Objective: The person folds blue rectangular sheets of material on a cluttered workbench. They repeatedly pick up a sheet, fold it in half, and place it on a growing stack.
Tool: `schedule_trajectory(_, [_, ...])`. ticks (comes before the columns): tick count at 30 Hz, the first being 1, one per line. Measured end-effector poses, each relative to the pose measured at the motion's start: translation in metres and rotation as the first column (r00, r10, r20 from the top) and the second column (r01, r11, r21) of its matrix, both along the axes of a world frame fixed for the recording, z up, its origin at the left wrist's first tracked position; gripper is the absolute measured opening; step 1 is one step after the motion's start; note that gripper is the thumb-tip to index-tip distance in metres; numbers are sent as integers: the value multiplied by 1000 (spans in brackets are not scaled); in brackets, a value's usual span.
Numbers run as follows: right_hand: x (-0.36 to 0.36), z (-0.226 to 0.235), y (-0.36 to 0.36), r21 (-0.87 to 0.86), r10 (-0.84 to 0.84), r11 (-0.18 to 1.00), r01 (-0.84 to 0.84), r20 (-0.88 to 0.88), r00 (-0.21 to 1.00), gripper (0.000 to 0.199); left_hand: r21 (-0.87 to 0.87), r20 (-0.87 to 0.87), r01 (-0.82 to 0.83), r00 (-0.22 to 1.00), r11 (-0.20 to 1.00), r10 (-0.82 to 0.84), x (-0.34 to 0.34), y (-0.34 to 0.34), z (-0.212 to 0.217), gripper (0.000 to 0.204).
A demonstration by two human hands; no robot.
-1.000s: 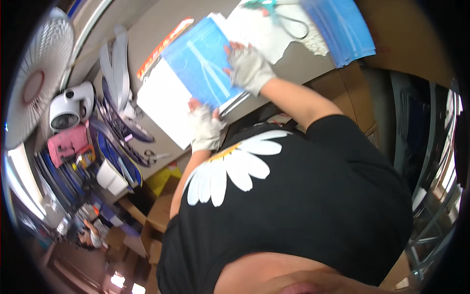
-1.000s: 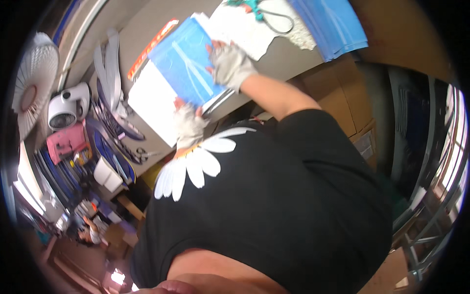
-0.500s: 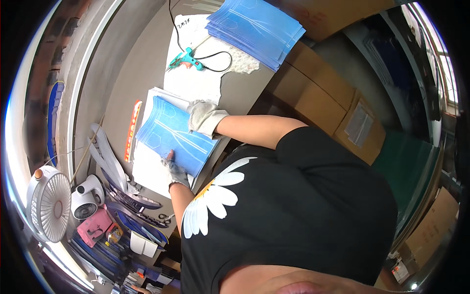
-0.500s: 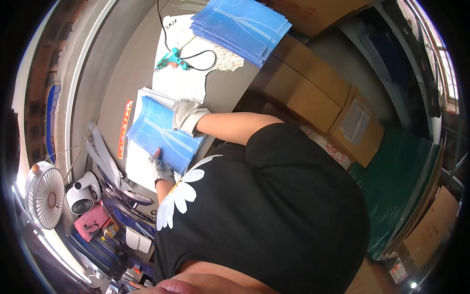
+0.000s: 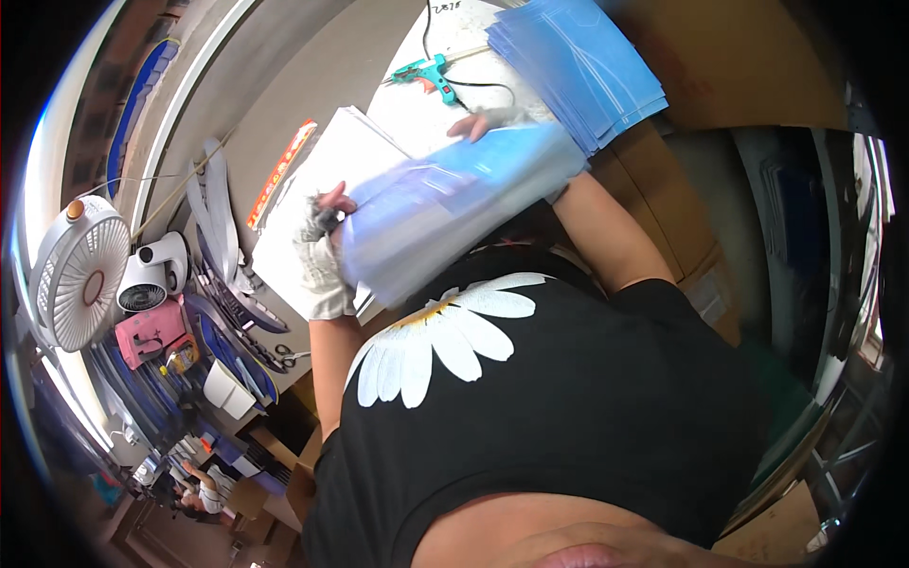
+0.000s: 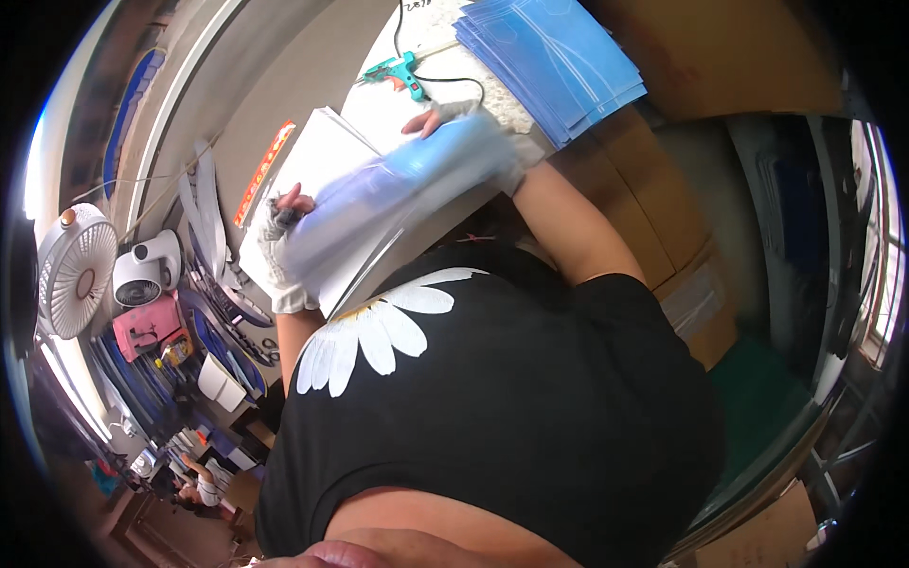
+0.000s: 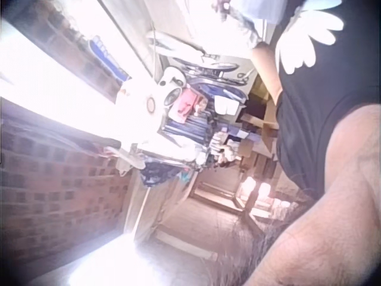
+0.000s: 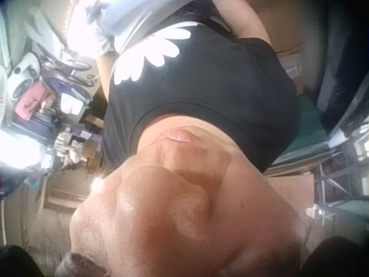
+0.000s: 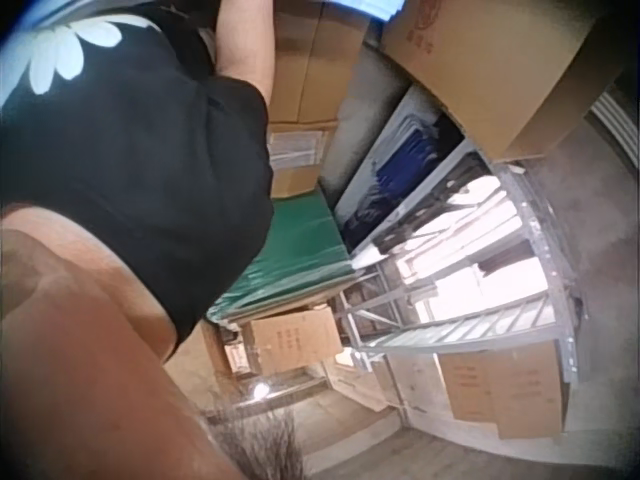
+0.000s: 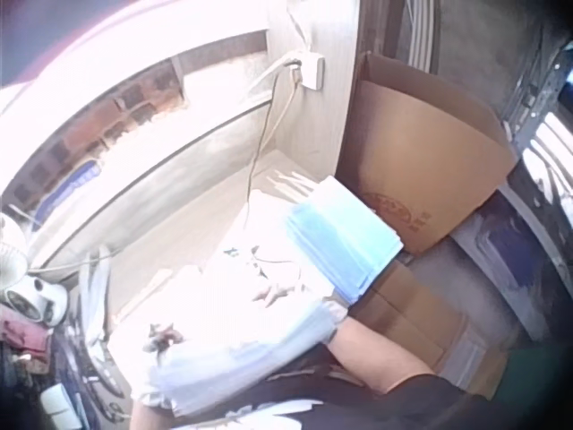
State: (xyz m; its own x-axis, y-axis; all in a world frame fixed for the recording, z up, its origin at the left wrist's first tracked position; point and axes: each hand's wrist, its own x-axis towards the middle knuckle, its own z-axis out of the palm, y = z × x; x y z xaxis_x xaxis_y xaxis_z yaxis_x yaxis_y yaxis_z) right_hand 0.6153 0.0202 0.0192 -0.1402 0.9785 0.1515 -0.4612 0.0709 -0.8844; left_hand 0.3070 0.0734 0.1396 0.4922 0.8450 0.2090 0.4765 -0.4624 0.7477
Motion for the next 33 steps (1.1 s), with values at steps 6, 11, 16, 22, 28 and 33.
schedule_trajectory(6, [82,4,14,321,125,943,-90,-91,988,34,-81,473,189,871,979,-129,53,3,-9,26])
schedule_trajectory(11, [143,30,-16,393,199,905,-165,-47,979,35,547,68,294,918,784,-392,117,11,-4,45])
schedule_trajectory(16, [185,33,-68,291,-31,955,58,-94,995,33,511,21,511,797,691,-604,159,-2,-17,46])
schedule_trajectory(22, [221,27,-97,-298,-742,655,694,-85,664,31,138,78,422,897,896,-434,205,-28,-21,27])
schedule_trajectory(28, [254,41,-28,-18,-525,378,926,819,230,39,-849,438,320,872,421,221,298,-1,-90,44])
schedule_trajectory(33, [256,17,20,-63,302,615,786,939,-162,70,-970,158,120,972,212,174,329,35,-161,20])
